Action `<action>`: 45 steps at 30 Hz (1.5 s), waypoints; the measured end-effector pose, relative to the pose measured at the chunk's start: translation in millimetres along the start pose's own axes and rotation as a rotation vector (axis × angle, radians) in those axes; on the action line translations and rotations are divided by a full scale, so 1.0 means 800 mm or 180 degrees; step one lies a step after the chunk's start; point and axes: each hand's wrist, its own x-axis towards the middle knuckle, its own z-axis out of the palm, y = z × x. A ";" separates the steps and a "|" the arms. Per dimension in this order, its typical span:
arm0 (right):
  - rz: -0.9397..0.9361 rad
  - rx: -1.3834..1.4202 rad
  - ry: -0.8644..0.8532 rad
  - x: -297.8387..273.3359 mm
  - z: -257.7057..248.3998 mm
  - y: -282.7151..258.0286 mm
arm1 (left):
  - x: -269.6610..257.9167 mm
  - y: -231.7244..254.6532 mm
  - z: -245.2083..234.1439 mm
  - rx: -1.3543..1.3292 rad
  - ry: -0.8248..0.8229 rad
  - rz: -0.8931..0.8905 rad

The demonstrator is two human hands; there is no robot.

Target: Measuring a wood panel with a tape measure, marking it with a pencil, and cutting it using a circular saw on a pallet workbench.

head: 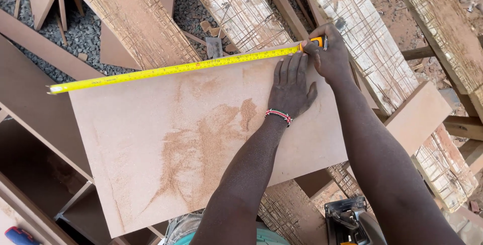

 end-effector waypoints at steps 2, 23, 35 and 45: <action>0.0867 0.0660 0.0226 -0.007 -0.004 -0.011 | -0.005 -0.003 0.002 -0.0626 0.0451 0.0340; 0.4231 -0.1593 -0.0688 -0.410 -0.381 0.265 | 0.004 -0.002 -0.012 -0.0278 -0.0179 0.0492; 0.3347 -0.0601 0.0327 -0.365 -0.231 0.134 | 0.007 -0.010 -0.010 -0.0371 -0.0729 0.0136; 0.3902 -0.0517 0.0447 -0.321 -0.205 0.098 | -0.091 -0.049 -0.122 -0.0669 -0.1774 0.0269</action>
